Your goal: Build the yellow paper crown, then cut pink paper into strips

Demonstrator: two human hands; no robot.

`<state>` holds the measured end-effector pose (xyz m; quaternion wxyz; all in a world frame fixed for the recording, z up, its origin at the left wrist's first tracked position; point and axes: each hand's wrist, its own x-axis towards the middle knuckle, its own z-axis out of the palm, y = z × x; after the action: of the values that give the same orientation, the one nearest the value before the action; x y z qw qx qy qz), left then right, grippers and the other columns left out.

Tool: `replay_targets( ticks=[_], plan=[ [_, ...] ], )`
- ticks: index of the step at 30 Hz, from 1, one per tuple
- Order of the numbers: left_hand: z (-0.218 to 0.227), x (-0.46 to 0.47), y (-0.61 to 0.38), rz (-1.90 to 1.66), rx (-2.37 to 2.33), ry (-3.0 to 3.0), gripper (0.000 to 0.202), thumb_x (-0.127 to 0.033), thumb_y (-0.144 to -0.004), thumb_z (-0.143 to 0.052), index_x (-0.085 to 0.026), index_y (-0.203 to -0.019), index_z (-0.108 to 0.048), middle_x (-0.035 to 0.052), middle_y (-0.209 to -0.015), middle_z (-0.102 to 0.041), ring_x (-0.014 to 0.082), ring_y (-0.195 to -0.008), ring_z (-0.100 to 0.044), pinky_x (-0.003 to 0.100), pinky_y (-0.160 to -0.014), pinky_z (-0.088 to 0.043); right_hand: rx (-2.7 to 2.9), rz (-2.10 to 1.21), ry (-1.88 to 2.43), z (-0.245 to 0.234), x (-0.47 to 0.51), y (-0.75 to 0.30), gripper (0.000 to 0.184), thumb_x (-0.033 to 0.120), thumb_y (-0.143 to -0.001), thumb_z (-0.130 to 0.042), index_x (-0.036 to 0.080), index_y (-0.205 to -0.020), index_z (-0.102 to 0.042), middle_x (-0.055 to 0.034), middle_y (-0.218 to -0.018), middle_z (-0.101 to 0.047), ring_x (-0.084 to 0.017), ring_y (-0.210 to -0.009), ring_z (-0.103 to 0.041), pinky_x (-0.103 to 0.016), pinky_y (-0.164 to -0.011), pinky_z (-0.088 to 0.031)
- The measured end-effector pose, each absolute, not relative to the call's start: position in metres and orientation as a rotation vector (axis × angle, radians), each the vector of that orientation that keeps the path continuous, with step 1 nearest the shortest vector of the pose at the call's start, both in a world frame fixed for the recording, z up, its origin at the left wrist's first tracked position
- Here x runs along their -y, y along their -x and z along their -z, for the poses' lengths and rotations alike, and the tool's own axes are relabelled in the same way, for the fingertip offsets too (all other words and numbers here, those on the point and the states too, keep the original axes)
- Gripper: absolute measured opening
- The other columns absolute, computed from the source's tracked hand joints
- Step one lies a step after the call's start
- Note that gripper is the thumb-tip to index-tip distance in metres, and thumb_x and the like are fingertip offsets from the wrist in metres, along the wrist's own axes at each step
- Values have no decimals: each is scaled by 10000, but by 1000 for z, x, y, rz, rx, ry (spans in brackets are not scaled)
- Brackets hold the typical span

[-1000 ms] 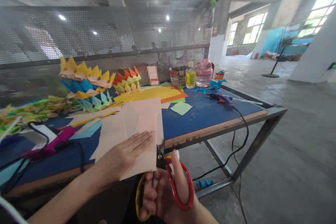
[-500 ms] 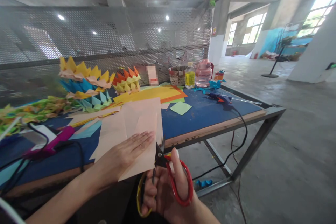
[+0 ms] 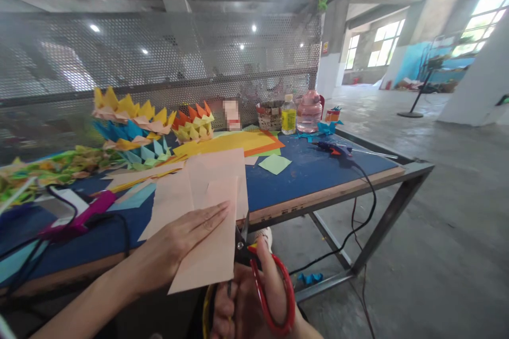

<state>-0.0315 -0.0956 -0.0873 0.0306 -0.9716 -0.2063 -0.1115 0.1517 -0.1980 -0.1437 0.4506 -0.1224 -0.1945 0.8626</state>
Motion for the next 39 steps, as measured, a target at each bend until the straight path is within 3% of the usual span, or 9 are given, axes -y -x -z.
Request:
replay_targets(
  ticks=[9, 21, 24, 30, 36, 39],
  plan=[
    [99, 87, 26, 384, 574, 2927, 652, -142, -971, -331, -274, -1549, -61, 24, -1581, -286, 197, -1423, -313, 389, -1154, -323, 499, -2098, 324, 145, 188, -146, 791, 890, -752, -272, 157, -716, -567, 28, -556, -471, -111, -466, -490, -283, -567, -441],
    [100, 89, 29, 347, 608, 2942, 635, -150, -986, -308, -280, -1546, -39, 21, -1596, -240, 192, -1444, -262, 423, -1167, -296, 505, -2117, 357, 131, 193, -153, 778, 928, -653, -392, 168, -679, -555, 41, -552, -416, -94, -466, -441, -260, -556, -436],
    [99, 90, 28, 351, 598, 2950, 637, -159, -987, -311, -282, -1547, -32, 21, -1598, -229, 196, -1445, -259, 423, -1166, -296, 506, -2114, 381, 129, 192, -154, 805, 939, -655, -352, 163, -682, -565, 31, -559, -428, -103, -479, -450, -270, -565, -439],
    [99, 89, 28, 359, 599, 2963, 691, -158, -964, -376, -288, -1547, -30, 27, -1594, -238, 221, -1430, -294, 432, -1165, -299, 556, -2073, 384, 121, 188, -155, 797, 846, -813, -198, 146, -726, -571, 28, -600, -419, -104, -513, -441, -280, -616, -441],
    [99, 89, 29, 365, 580, 2973, 658, -144, -965, -343, -273, -1548, -66, 27, -1588, -253, 209, -1432, -288, 414, -1164, -301, 523, -2096, 394, 126, 192, -158, 819, 950, -659, -291, 168, -680, -536, 36, -569, -431, -107, -488, -428, -281, -575, -414],
    [99, 90, 29, 374, 586, 2983, 669, -150, -959, -367, -277, -1548, -76, 26, -1586, -258, 218, -1429, -294, 413, -1164, -300, 518, -2085, 405, 126, 192, -156, 830, 947, -667, -276, 162, -680, -543, 36, -568, -433, -109, -489, -441, -290, -584, -424]
  ],
)
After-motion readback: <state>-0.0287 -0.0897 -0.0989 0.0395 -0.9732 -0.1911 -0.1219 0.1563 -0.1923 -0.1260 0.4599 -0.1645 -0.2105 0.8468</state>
